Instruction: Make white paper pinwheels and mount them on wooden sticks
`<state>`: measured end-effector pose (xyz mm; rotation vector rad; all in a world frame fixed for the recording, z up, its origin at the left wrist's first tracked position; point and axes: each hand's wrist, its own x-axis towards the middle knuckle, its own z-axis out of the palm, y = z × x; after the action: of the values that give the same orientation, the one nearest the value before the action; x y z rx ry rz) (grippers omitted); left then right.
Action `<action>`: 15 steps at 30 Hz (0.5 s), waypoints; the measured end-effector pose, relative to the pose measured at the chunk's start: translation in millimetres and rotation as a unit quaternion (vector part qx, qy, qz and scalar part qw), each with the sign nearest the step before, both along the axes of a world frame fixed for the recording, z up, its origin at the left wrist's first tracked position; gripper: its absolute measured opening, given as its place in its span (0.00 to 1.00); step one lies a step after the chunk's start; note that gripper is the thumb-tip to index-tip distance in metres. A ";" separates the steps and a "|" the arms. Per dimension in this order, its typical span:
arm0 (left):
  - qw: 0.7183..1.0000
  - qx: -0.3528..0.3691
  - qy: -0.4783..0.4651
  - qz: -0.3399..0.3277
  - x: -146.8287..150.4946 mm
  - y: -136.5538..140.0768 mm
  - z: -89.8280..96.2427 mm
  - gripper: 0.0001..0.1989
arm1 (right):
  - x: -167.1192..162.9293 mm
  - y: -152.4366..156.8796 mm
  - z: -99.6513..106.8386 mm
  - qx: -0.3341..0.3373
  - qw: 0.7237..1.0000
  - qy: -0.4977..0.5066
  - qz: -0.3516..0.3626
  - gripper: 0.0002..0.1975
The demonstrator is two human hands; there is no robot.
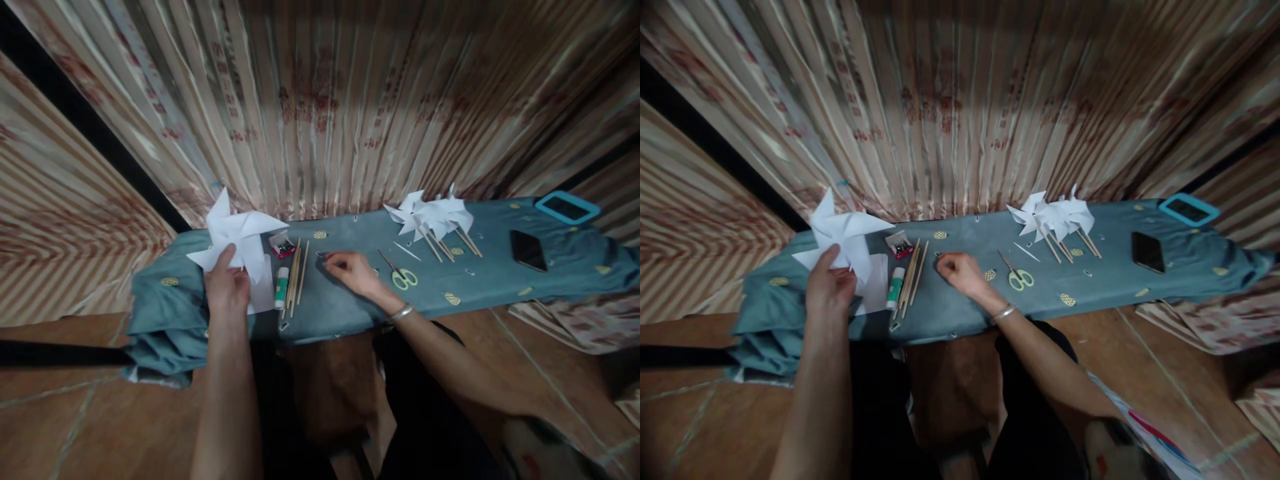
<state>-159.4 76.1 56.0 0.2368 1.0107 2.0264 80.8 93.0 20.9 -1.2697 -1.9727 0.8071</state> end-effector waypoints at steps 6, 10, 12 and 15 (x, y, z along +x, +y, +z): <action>1.000 -0.024 -0.006 -0.002 -0.9 3.9 -5.1 0.09 | -72.1 52.6 19.7 0.118 0.959 -0.242 0.088 0.13; 1.000 -0.020 0.018 0.003 2.1 2.6 -7.3 0.10 | -99.1 80.1 13.3 0.153 0.927 -0.318 0.127 0.11; 0.999 -0.022 0.025 0.001 0.8 2.9 -7.5 0.10 | -105.6 88.1 9.7 0.155 0.923 -0.326 0.134 0.09; 1.000 -0.011 0.024 0.005 -0.2 3.9 -7.4 0.10 | -111.1 94.7 6.0 0.152 0.916 -0.342 0.144 0.08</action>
<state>-159.6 80.0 48.6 0.2696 1.0642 2.0272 -30.4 187.6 26.9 -1.1779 -2.7581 0.1471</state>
